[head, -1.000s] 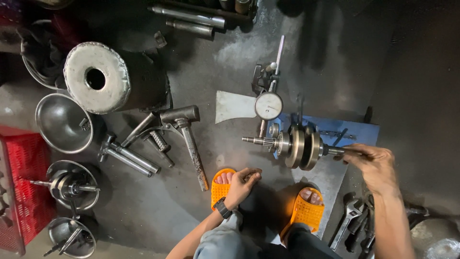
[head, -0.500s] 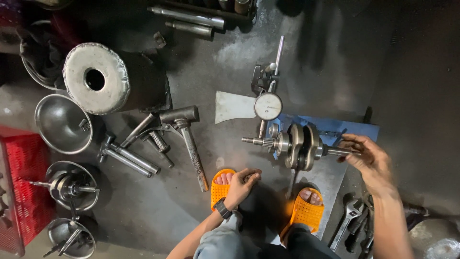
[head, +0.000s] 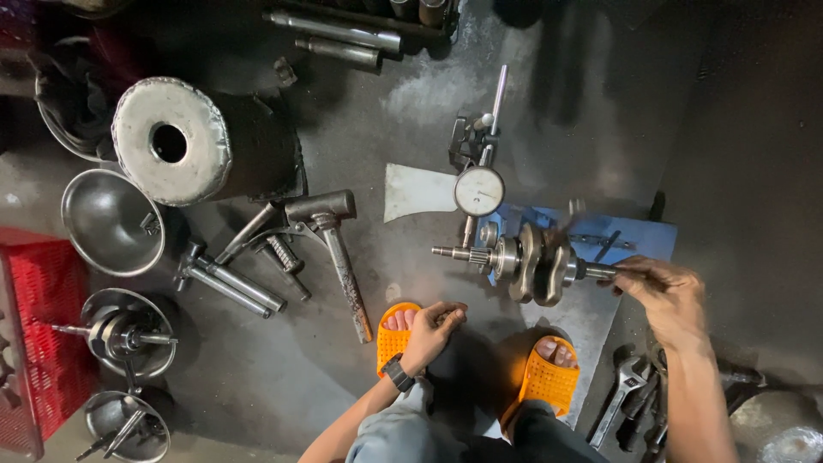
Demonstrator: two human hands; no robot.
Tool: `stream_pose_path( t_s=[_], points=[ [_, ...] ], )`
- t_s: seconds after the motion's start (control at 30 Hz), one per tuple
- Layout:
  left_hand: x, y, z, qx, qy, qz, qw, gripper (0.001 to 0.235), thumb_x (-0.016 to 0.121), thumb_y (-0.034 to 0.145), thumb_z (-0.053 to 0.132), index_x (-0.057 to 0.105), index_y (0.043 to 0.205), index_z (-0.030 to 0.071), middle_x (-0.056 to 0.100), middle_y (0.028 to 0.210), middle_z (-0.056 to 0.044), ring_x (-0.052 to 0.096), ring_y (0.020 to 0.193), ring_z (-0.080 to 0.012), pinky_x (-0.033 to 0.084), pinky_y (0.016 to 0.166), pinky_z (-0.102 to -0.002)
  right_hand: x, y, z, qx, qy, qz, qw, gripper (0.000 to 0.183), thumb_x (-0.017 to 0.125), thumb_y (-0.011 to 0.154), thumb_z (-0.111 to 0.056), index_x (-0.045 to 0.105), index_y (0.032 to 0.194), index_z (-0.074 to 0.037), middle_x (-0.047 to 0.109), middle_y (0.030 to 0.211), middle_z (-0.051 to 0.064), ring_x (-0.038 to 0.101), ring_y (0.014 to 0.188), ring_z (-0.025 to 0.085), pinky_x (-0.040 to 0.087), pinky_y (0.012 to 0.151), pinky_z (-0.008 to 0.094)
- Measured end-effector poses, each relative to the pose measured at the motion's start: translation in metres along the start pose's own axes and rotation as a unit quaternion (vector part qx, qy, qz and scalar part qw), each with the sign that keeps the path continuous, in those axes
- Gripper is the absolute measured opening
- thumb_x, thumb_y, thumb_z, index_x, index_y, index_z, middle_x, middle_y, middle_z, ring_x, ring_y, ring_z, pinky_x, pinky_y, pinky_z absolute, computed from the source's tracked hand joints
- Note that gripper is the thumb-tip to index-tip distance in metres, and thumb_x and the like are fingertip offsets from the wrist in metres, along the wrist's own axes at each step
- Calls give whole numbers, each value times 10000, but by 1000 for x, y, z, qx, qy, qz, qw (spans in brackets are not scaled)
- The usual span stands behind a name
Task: Measuring the runout of a motorcycle crankshaft using a dial indicator on a V-block stand.
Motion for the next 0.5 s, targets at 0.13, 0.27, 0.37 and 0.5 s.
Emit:
stream_pose_path(
  t_s=[0.13, 0.27, 0.37, 0.5],
  points=[
    [0, 0, -2, -1, -4, 0, 1000, 284, 587, 843, 271, 666, 952, 22, 692, 847, -68, 648, 760, -128, 521, 699, -197, 0, -3, -4, 44, -9, 17, 999, 304, 658, 700, 99, 640, 971, -39, 655, 948, 83, 606, 860, 195, 511, 828, 319],
    [0, 0, -1, 7, -12, -3, 1000, 267, 587, 846, 249, 664, 958, 20, 688, 845, -74, 646, 759, -132, 527, 707, -199, 6, -8, -15, 96, -62, 28, 993, 386, 633, 712, 67, 593, 1055, -105, 608, 1158, 43, 571, 1092, 211, 427, 977, 416],
    [0, -1, 1, 0, -8, -2, 1000, 282, 588, 842, 268, 668, 961, 25, 689, 851, -74, 644, 763, -135, 526, 702, -208, 12, -4, -7, 14, 132, -44, 990, 341, 497, 816, 62, 515, 1156, 61, 560, 1143, 187, 560, 977, 292, 541, 728, 391],
    [0, -2, 2, -9, -6, 0, 1000, 272, 583, 843, 260, 667, 957, 28, 691, 869, -72, 650, 774, -134, 526, 714, -206, 8, -4, 0, 10, 65, -31, 997, 205, 453, 894, -13, 582, 1051, 18, 599, 1123, 177, 600, 856, 282, 535, 697, 358]
  ],
)
Point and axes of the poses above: each hand's wrist, its own y-axis towards the middle knuckle, its own x-axis out of the palm, z = x × y, the point moved 8 cm from there along y, towards the middle knuckle
